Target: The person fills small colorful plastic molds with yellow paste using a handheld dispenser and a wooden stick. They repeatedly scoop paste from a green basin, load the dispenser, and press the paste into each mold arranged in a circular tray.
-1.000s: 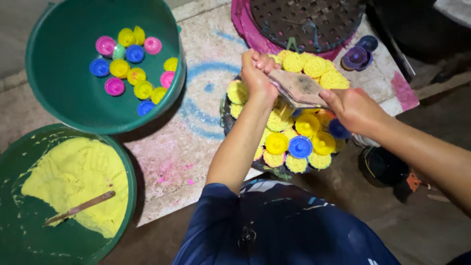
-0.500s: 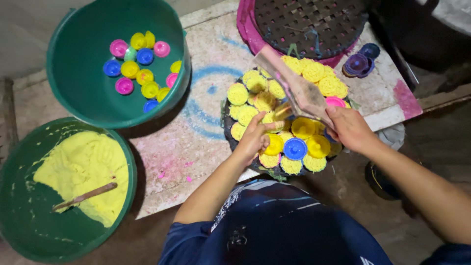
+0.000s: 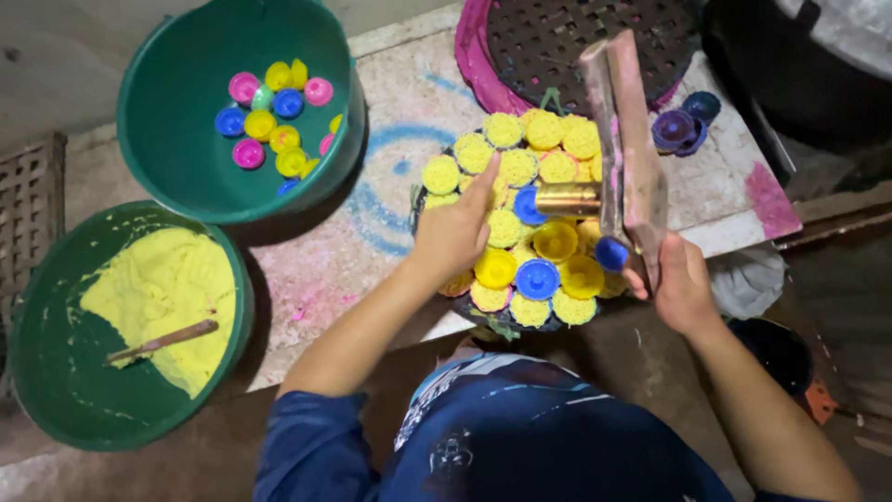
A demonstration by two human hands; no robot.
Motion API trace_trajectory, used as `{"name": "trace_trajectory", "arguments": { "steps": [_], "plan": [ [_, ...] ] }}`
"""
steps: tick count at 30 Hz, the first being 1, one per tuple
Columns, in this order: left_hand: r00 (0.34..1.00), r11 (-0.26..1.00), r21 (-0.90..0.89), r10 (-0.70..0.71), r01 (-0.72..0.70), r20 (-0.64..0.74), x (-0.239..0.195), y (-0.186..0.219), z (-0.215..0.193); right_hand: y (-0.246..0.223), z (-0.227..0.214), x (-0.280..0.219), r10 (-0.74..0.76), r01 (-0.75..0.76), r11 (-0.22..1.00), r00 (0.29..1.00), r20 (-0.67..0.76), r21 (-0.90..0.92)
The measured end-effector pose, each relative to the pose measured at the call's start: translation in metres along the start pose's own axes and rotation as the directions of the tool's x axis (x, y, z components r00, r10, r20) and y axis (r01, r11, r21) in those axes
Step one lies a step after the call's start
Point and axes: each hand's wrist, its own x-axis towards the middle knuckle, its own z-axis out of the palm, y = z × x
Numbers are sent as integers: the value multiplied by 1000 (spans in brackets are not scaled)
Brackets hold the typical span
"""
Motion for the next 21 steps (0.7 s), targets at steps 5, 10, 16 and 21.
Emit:
{"name": "trace_trajectory", "arguments": {
  "steps": [5, 10, 16, 21],
  "plan": [
    [904, 885, -203, 427, -419, -3, -13, 44, -38, -61, 12, -24, -330, 419, 810, 904, 271, -410],
    [775, 670, -714, 555, -201, 303, -63, 108, -44, -155, 50, -14, -518, 835, 351, 550, 655, -423],
    [695, 668, -744, 545, -21, 470, -128, 95, -78, -181, 108, 43, -406, 940, 321, 28, 913, 114],
    [883, 725, -667, 188, 171, 431, -191, 7, -145, -142, 159, 41, -39, 414, 908, -59, 998, 60]
  ]
}}
